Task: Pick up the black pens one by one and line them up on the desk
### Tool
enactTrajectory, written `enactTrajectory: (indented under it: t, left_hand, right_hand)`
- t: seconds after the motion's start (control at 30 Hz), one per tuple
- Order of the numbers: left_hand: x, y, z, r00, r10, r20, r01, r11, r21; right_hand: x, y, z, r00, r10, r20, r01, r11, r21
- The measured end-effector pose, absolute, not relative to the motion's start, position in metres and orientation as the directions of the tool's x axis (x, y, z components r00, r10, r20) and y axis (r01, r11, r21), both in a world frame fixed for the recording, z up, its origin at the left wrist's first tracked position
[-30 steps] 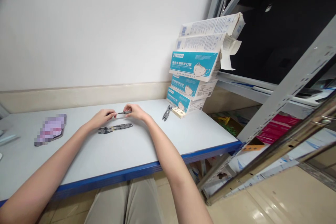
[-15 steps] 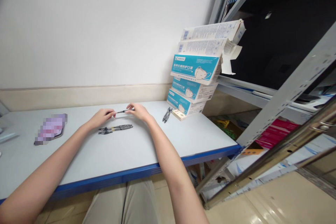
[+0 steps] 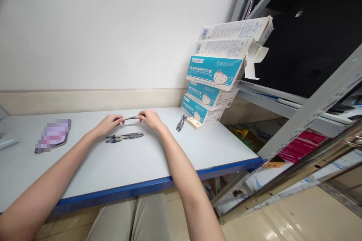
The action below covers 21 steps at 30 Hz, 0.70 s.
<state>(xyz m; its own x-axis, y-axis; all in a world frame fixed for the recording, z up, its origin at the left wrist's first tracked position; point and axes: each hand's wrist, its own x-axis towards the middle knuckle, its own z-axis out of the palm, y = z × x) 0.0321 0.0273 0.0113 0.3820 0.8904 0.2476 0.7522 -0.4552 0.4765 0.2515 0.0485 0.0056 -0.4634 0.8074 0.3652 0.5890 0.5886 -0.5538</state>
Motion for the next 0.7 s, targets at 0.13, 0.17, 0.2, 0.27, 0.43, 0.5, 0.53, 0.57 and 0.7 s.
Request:
enactTrajectory:
  t: [0.13, 0.17, 0.2, 0.27, 0.43, 0.5, 0.53, 0.57, 0.7]
  left_hand:
    - [0.0315, 0.0285, 0.0103, 0.385, 0.885, 0.264, 0.746, -0.466, 0.476]
    - [0.0314, 0.0288, 0.0100, 0.383, 0.884, 0.266, 0.745, -0.466, 0.478]
    - [0.0314, 0.0290, 0.0098, 0.381, 0.886, 0.265, 0.743, -0.464, 0.482]
    - [0.0318, 0.0288, 0.0097, 0.382, 0.888, 0.255, 0.740, -0.459, 0.492]
    - [0.0336, 0.0267, 0.0110, 0.386, 0.885, 0.259, 0.743, -0.465, 0.482]
    - [0.0333, 0.0268, 0.0111, 0.381, 0.890, 0.251, 0.750, -0.456, 0.479]
    - [0.0330, 0.0272, 0.0111, 0.380, 0.891, 0.248, 0.753, -0.454, 0.476]
    - [0.0327, 0.0275, 0.0110, 0.381, 0.891, 0.248, 0.755, -0.455, 0.472]
    - [0.0329, 0.0271, 0.0117, 0.388, 0.883, 0.264, 0.761, -0.469, 0.449]
  right_hand:
    - [0.2509, 0.0478, 0.0064, -0.451, 0.784, 0.425, 0.583, 0.620, -0.524]
    - [0.2506, 0.0475, 0.0066, -0.463, 0.771, 0.437, 0.575, 0.636, -0.514]
    - [0.2503, 0.0470, 0.0069, -0.477, 0.767, 0.428, 0.574, 0.641, -0.509]
    - [0.2495, 0.0457, 0.0077, -0.487, 0.783, 0.387, 0.591, 0.622, -0.514]
    - [0.2477, 0.0427, 0.0087, -0.487, 0.763, 0.425, 0.573, 0.647, -0.504]
    - [0.2471, 0.0426, 0.0084, -0.515, 0.764, 0.389, 0.587, 0.645, -0.489]
    - [0.2468, 0.0426, 0.0081, -0.519, 0.769, 0.373, 0.592, 0.638, -0.492]
    - [0.2464, 0.0427, 0.0078, -0.518, 0.770, 0.372, 0.588, 0.637, -0.499]
    - [0.2446, 0.0424, 0.0072, -0.499, 0.749, 0.435, 0.571, 0.662, -0.485]
